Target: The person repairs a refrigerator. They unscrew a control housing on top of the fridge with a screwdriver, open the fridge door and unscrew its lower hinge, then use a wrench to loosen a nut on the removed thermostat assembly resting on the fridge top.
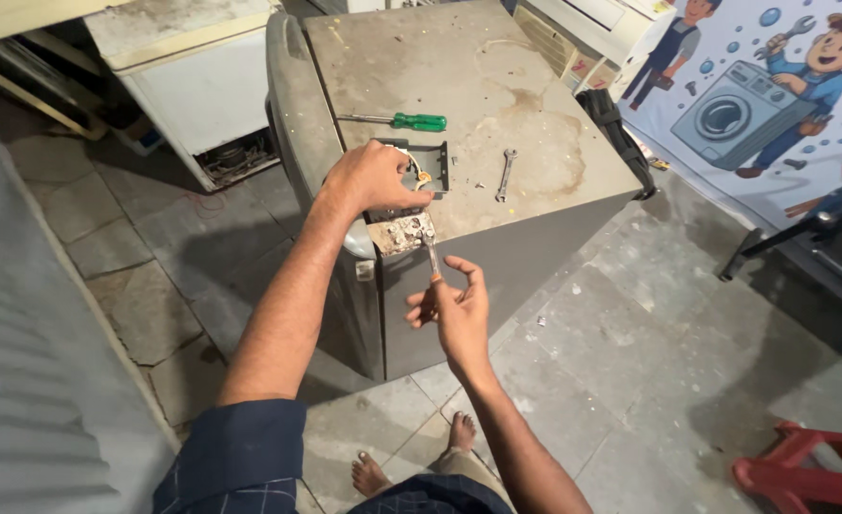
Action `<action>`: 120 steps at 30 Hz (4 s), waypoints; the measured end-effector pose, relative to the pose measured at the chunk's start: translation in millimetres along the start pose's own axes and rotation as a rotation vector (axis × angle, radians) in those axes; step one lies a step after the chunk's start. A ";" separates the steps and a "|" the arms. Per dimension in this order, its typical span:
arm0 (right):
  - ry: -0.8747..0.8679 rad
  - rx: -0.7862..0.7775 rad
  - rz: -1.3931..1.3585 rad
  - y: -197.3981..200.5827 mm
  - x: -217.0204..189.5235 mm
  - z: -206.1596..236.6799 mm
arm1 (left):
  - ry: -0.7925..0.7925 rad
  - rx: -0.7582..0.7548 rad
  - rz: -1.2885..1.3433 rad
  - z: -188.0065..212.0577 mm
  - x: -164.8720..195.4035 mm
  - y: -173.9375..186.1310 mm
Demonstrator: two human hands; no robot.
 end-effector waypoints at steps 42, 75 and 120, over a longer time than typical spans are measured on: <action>-0.782 -0.422 -0.807 -9.3 -1.6 -37.5 | 0.157 0.059 -0.162 0.2 14.8 4.7; -0.892 -0.875 -0.249 1.7 15.1 -63.9 | 0.101 0.076 -0.115 -2.2 0.3 4.3; -0.528 -0.557 -0.175 -12.6 12.9 -48.4 | -0.014 0.159 -0.107 -10.9 5.4 -2.7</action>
Point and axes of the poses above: each hand's wrist, its own z-axis away from the middle knuckle, its own y-axis out of the back of the hand, x = y × z, the point moved 6 cm from there along -z, towards the middle knuckle, and after that the axes turned 10 degrees about y, right-handed, at the moved point
